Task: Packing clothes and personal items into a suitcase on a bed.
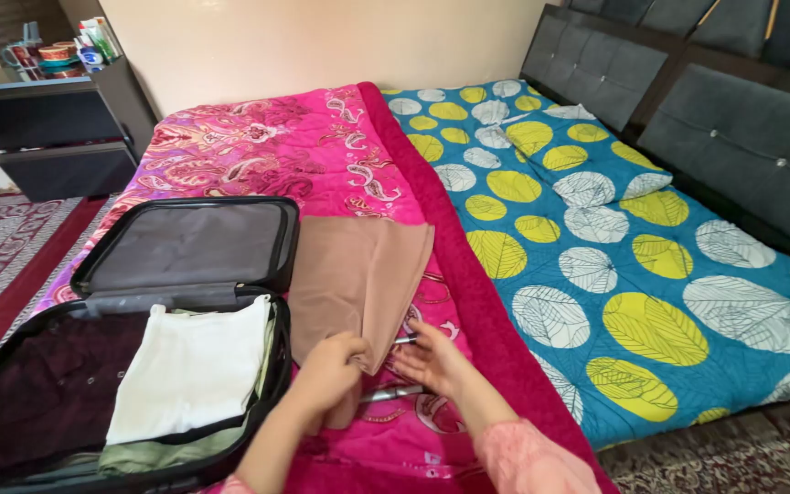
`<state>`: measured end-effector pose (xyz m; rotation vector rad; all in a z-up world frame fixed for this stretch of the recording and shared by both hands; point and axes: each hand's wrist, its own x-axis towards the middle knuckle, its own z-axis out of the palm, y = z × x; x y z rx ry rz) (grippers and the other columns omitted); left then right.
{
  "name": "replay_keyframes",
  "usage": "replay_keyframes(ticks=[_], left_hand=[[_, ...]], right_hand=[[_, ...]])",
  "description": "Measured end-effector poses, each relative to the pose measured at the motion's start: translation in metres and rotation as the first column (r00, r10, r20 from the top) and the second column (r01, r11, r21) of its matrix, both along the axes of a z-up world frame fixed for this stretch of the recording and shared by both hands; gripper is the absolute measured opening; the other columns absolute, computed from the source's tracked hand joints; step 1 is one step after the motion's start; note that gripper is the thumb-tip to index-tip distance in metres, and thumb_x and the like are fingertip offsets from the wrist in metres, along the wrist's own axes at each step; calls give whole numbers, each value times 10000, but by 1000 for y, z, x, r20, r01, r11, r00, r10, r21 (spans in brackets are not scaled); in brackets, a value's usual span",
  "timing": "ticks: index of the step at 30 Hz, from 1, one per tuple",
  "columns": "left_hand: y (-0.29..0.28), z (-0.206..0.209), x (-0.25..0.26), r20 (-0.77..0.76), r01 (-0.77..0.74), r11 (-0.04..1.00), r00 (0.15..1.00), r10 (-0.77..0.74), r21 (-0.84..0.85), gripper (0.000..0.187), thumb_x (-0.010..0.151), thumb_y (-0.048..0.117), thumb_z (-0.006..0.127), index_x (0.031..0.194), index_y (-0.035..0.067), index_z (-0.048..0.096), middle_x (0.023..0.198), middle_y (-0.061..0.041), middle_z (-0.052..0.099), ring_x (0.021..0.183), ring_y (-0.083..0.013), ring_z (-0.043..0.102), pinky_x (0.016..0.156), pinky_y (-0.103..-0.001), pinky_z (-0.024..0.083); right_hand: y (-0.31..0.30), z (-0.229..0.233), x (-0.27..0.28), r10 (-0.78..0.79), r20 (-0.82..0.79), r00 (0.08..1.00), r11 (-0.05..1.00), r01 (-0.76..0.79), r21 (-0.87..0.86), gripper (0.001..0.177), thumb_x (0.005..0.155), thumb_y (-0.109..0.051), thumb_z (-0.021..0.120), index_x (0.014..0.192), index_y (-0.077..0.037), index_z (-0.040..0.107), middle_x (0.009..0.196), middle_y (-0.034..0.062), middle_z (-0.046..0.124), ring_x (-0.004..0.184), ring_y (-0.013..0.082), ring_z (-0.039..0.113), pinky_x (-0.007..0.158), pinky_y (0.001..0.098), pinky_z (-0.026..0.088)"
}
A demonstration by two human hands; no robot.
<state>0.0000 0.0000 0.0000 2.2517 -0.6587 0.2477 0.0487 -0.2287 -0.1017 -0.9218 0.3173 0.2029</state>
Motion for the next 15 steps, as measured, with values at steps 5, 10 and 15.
replay_keyframes(ticks=[5,10,15], left_hand=[[61,13,9,-275,96,993,955,-111,-69,148,732,56,554,773,17,691,722,-120,694,717,-228,675,680,-354,530],[155,9,13,-599,-37,971,792,-116,-237,211,786,96,532,604,16,604,563,-41,587,543,-150,529,528,-314,423],[232,-18,29,-602,-162,985,793,98,-54,345,869,181,551,574,5,587,521,-45,529,483,-157,513,449,-327,460]], right_hand=[[38,-63,52,193,-326,926,943,-83,322,589,865,-269,812,1216,86,498,1248,271,564,1068,431,672,961,481,596],[79,-186,120,160,-193,968,906,-66,417,311,868,-49,751,1158,3,649,1064,154,717,993,305,721,865,399,635],[70,-164,103,79,-218,973,960,-133,-246,281,850,-43,657,1126,-82,623,829,126,667,788,336,655,634,469,516]])
